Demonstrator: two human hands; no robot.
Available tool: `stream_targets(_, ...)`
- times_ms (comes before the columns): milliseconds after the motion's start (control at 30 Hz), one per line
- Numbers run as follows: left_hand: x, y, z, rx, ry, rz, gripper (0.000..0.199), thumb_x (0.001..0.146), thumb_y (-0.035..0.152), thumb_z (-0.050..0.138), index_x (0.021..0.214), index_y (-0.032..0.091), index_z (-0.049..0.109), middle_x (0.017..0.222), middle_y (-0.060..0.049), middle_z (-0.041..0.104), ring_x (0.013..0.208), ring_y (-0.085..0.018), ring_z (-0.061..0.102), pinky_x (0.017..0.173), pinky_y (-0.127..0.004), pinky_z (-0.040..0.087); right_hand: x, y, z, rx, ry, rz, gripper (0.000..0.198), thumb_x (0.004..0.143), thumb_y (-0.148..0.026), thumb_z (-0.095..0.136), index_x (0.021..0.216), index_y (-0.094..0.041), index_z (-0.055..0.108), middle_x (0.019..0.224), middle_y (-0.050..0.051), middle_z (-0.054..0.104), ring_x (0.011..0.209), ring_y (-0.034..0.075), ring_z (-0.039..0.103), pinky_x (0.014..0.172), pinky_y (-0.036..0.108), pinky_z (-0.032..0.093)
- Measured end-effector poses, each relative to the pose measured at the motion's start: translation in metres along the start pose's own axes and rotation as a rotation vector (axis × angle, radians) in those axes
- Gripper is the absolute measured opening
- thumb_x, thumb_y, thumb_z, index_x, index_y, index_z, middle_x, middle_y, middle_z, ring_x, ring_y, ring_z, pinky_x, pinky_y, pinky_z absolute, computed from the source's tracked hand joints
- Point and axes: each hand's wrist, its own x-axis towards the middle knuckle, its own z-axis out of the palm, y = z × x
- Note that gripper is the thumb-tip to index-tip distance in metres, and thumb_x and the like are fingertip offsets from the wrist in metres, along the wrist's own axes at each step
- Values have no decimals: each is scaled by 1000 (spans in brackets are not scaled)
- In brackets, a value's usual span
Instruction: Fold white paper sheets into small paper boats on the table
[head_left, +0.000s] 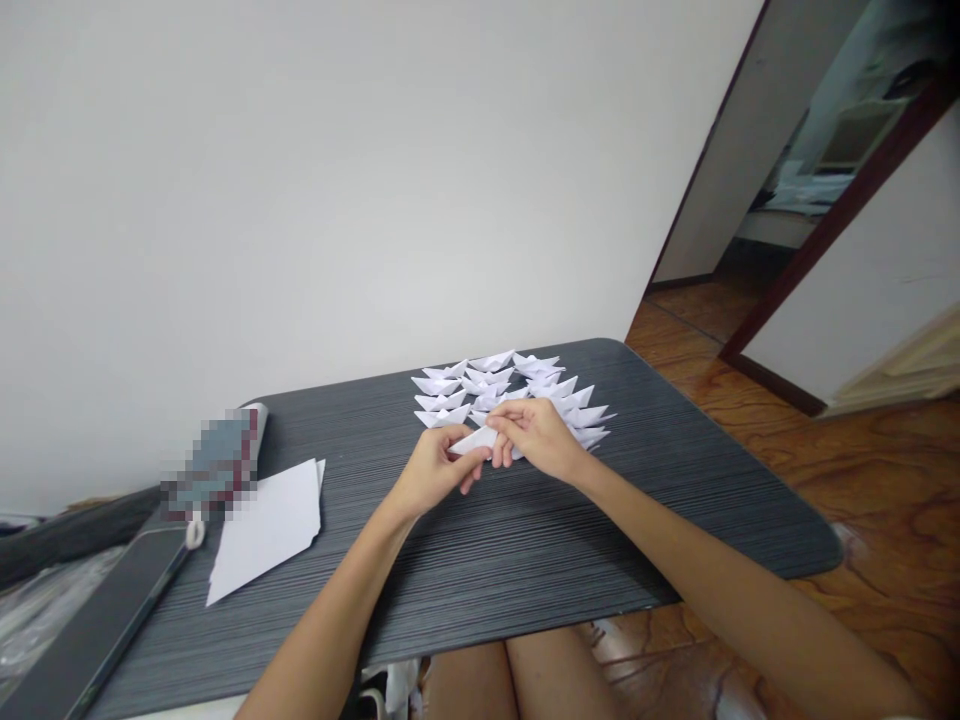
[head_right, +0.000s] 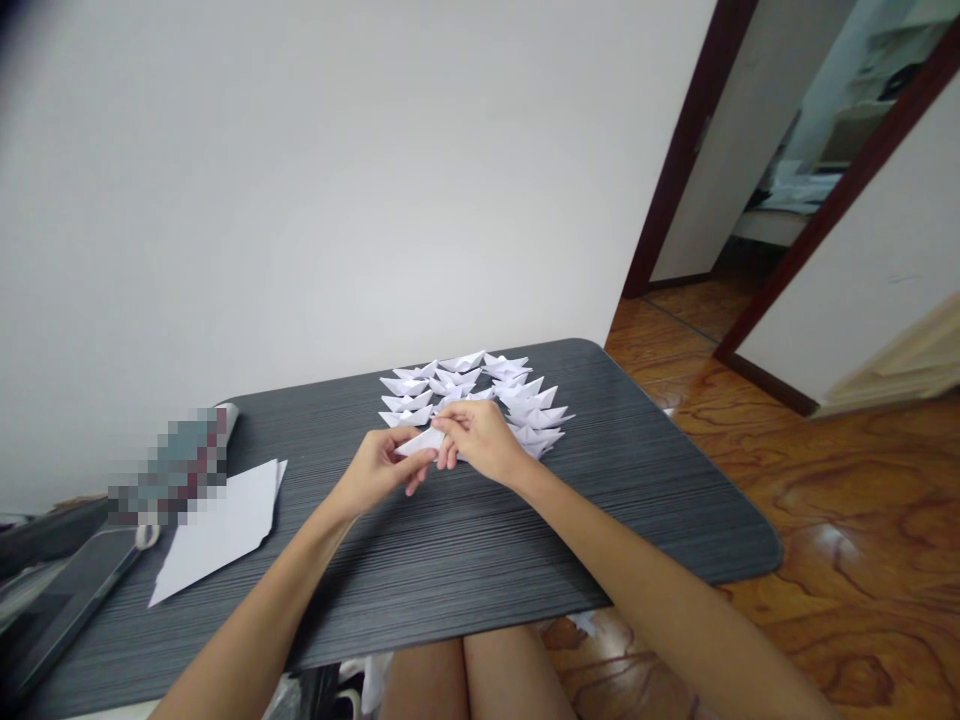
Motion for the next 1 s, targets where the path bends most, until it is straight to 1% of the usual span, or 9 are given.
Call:
stream_targets(167,-1,1,-1,-3,-74,-48,32,78,38,46,64,9,51,47,-2,57,30,-6,47,34,-16,32,0,0,0,36,5,-27,18,73,-29,54,68,-12,54,41,-2,57,35,10,54,37,19,42)
stream_targets(400,-3,1,-10,-72,-205,-99,43,83,45,32,73,8,52,61,-14,66,36,-12,56,30,-16,24,1,-3,-2,67,-8,-9,19,71,-32,56,67,-13,55,46,0,61,40,11,57,43,22,47)
stream_targets(500,-2,0,-19,-92,-159,-131,45,81,47,35,73,7,54,61,-14,66,35,-13,56,30,-17,25,3,-3,-5,41,34,-24,20,71,-32,56,68,-13,55,45,0,60,39,12,57,44,22,47)
stream_targets(600,-1,2,-26,-128,-33,-99,49,80,49,35,77,5,57,67,-16,67,41,-15,59,32,-18,31,4,-3,-8,10,52,-60,21,73,-32,54,69,-12,55,46,0,59,41,13,57,44,24,46)
stream_targets(667,0,4,-27,-148,10,-56,52,81,49,34,84,4,59,77,-17,67,53,-18,63,38,-21,40,4,-4,-10,-51,17,-117,20,74,-31,53,68,-12,56,49,1,59,45,12,57,48,25,46)
stream_targets(767,0,4,-21,-142,-57,-2,43,78,42,46,95,5,60,88,-15,67,72,-20,64,58,-27,50,3,-3,-9,-143,-55,-203,16,74,-27,54,70,-13,59,57,2,59,53,11,56,55,25,46)
stream_targets(833,0,0,-16,-155,-63,12,40,73,35,56,102,8,59,94,-13,66,79,-21,63,68,-30,50,2,-1,-6,-140,-87,-221,13,73,-25,56,79,-14,60,65,2,59,59,11,56,59,25,47)
stream_targets(933,1,-6,-11,-159,8,13,45,67,29,64,106,8,57,95,-12,66,86,-23,62,80,-34,47,1,2,-2,-87,-95,-231,30,69,-21,60,98,-16,54,77,2,59,67,11,57,66,26,47)
stream_targets(1000,0,-9,-10,-148,53,23,46,66,28,65,106,7,57,94,-12,66,88,-24,61,82,-36,46,1,4,-1,-71,-81,-225,36,68,-20,61,102,-16,52,79,2,58,69,11,56,68,26,47)
